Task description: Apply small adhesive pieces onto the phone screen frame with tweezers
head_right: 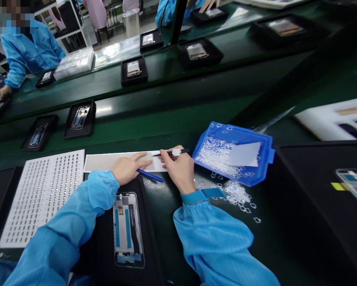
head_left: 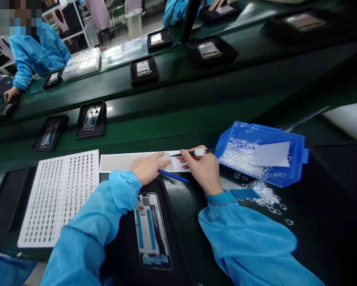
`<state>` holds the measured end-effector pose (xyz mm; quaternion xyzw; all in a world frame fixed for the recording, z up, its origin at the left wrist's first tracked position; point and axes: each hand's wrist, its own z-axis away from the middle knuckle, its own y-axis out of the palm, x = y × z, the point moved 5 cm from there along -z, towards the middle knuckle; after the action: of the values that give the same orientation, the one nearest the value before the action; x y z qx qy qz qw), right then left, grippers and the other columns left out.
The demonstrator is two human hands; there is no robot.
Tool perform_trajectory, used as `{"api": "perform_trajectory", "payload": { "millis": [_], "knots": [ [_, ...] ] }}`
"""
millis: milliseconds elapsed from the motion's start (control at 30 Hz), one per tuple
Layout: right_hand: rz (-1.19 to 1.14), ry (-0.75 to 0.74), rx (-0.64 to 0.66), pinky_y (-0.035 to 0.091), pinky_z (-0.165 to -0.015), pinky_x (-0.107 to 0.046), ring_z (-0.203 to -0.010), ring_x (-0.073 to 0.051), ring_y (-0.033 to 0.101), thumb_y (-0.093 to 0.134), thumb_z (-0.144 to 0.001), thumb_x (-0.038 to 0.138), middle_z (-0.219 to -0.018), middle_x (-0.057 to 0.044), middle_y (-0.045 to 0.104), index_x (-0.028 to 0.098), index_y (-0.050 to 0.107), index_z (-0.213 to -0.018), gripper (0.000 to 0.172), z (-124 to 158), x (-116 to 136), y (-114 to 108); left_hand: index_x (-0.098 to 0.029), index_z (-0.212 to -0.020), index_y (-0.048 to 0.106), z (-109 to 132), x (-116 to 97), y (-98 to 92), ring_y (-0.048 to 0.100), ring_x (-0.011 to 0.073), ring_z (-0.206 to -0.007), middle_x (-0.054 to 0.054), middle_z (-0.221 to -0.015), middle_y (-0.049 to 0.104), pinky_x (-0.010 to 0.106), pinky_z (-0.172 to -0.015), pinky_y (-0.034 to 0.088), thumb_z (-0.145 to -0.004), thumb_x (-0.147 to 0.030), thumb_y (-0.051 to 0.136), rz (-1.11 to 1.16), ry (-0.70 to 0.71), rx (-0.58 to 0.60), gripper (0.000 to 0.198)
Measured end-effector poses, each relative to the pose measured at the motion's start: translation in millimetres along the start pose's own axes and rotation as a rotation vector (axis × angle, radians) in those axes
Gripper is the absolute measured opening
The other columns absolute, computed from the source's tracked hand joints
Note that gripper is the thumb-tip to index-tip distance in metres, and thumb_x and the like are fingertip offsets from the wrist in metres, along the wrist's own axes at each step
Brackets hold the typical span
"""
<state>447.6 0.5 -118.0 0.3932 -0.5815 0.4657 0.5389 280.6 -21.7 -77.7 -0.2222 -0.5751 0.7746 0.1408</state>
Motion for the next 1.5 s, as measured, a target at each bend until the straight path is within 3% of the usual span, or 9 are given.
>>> {"api": "perform_trajectory", "payload": {
  "millis": [167, 333, 433, 533, 600, 667, 800, 1033, 1500],
  "knots": [
    [-0.069, -0.013, -0.030, 0.054, -0.039, -0.030, -0.056, -0.029, 0.067, 0.080, -0.059, 0.059, -0.060, -0.008, 0.064, 0.021, 0.054, -0.071, 0.048, 1.6, 0.9, 2.3, -0.038, -0.137, 0.052, 0.0, 0.1, 2.0, 0.063, 0.0204, -0.113, -0.004, -0.154, 0.038, 0.031, -0.085, 0.058, -0.098, -0.025, 0.043, 0.018, 0.010, -0.021, 0.042],
    [-0.269, -0.083, -0.164, 0.053, -0.040, -0.027, -0.058, -0.025, 0.067, 0.081, -0.062, 0.058, -0.058, 0.000, 0.062, 0.022, 0.049, -0.075, 0.050, 20.8, 26.5, -12.8, -0.036, -0.133, 0.057, -0.7, 5.0, 4.0, 0.062, 0.0203, -0.116, -0.003, -0.151, 0.042, 0.031, -0.090, 0.055, -0.098, -0.027, 0.043, 0.080, 0.012, -0.061, 0.038],
    [-0.381, -0.067, -0.235, 0.049, -0.039, -0.022, -0.058, -0.023, 0.067, 0.087, -0.062, 0.049, -0.057, 0.002, 0.060, 0.022, 0.051, -0.075, 0.046, 49.7, 35.7, -28.4, -0.032, -0.128, 0.061, 11.2, 18.2, -10.3, 0.060, 0.0195, -0.117, 0.001, -0.146, 0.048, 0.029, -0.093, 0.052, -0.097, -0.025, 0.046, 0.194, -0.044, -0.200, 0.035],
    [-0.354, 0.024, -0.159, 0.044, -0.037, -0.020, -0.059, -0.023, 0.067, 0.087, -0.065, 0.048, -0.054, 0.000, 0.059, 0.022, 0.052, -0.074, 0.045, 85.9, 28.9, -29.6, -0.023, -0.120, 0.067, 36.9, 34.9, -25.7, 0.063, 0.0191, -0.105, 0.005, -0.116, 0.066, 0.027, -0.088, 0.050, -0.094, -0.025, 0.050, 0.358, -0.193, -0.338, 0.031],
    [-0.295, 0.071, -0.022, 0.038, -0.034, -0.020, -0.054, -0.023, 0.064, 0.085, -0.069, 0.052, -0.052, -0.001, 0.058, 0.021, 0.052, -0.074, 0.046, 108.3, 20.6, -19.2, -0.018, -0.106, 0.072, 54.2, 37.7, -22.7, 0.064, 0.0182, -0.086, 0.003, -0.089, 0.069, 0.026, -0.078, 0.048, -0.092, -0.031, 0.052, 0.497, -0.268, -0.243, 0.027],
    [-0.218, 0.074, 0.115, 0.035, -0.034, -0.021, -0.045, -0.020, 0.059, 0.080, -0.075, 0.056, -0.052, -0.002, 0.057, 0.020, 0.052, -0.074, 0.046, 124.5, 14.4, -5.3, -0.016, -0.093, 0.073, 68.9, 31.5, -11.9, 0.060, 0.0151, -0.069, -0.001, -0.071, 0.064, 0.024, -0.067, 0.045, -0.090, -0.036, 0.054, 0.617, -0.286, -0.062, 0.027],
    [-0.101, 0.020, 0.231, 0.045, -0.044, -0.027, -0.053, -0.024, 0.063, 0.073, -0.080, 0.061, -0.048, 0.002, 0.050, 0.021, 0.052, -0.072, 0.046, 133.2, 12.4, 13.8, -0.018, -0.087, 0.071, 85.4, 17.7, 5.4, 0.050, 0.0105, -0.057, -0.005, -0.061, 0.056, 0.021, -0.059, 0.038, -0.085, -0.031, 0.058, 0.645, -0.288, 0.131, 0.019],
    [0.006, -0.079, 0.170, 0.048, -0.050, -0.030, -0.064, -0.025, 0.066, 0.070, -0.084, 0.049, -0.066, -0.003, 0.063, 0.022, 0.057, -0.069, 0.033, 131.1, 14.2, 19.2, -0.019, -0.085, 0.069, 83.9, 19.3, 12.1, 0.049, 0.0106, -0.056, -0.005, -0.060, 0.054, 0.021, -0.060, 0.037, -0.085, -0.029, 0.055, 0.632, -0.297, 0.137, 0.018],
    [0.050, -0.085, 0.166, 0.043, -0.049, -0.028, -0.064, -0.023, 0.064, 0.068, -0.085, 0.043, -0.067, -0.002, 0.063, 0.022, 0.058, -0.070, 0.028, 133.0, 13.2, 20.8, -0.019, -0.083, 0.068, 84.9, 19.5, 13.7, 0.047, 0.0095, -0.054, -0.006, -0.059, 0.053, 0.022, -0.059, 0.036, -0.085, -0.028, 0.056, 0.654, -0.290, 0.122, 0.015]
  ]
}}
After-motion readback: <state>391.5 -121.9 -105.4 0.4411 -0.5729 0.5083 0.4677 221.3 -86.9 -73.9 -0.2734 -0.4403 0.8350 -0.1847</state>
